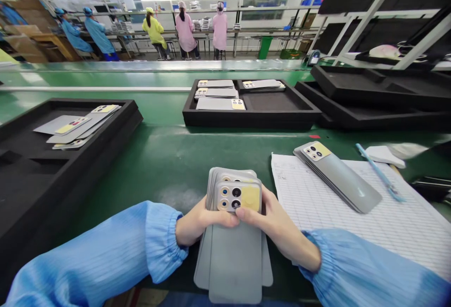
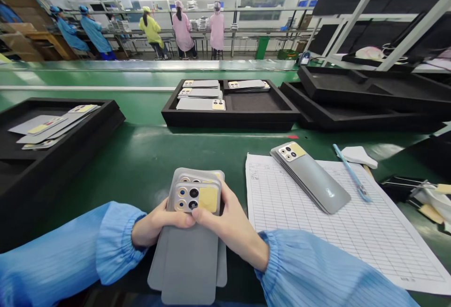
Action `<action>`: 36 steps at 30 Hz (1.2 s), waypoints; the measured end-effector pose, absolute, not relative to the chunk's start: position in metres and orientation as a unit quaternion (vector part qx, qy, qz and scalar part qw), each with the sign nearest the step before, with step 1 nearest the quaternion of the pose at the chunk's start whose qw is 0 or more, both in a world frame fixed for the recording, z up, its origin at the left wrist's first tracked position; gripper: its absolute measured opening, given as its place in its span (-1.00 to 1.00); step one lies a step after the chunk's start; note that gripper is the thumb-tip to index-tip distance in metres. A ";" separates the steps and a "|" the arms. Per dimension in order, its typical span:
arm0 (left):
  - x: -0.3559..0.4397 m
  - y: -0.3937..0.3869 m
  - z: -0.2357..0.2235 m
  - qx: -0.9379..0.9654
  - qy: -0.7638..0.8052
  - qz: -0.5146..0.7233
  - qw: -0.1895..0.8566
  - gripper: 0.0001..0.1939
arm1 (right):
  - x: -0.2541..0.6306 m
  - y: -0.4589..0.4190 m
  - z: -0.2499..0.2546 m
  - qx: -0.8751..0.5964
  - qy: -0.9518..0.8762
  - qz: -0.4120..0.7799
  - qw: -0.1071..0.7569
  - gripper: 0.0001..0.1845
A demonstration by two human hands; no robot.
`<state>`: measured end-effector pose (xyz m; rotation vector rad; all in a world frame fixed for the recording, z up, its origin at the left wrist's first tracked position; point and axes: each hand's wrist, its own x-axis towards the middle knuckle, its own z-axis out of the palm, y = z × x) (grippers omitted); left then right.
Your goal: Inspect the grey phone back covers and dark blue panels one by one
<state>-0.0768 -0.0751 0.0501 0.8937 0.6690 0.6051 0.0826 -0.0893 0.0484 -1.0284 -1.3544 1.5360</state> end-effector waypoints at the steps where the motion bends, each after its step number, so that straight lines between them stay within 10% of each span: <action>1: -0.076 -0.075 0.050 0.419 0.314 0.280 0.805 -0.54 | 0.082 -0.090 0.048 -0.414 -0.535 0.611 0.412 -0.60; 36: -0.073 -0.082 0.045 0.329 0.314 0.269 0.849 -0.54 | 0.077 -0.089 0.039 -0.455 -0.502 0.605 0.418 -0.72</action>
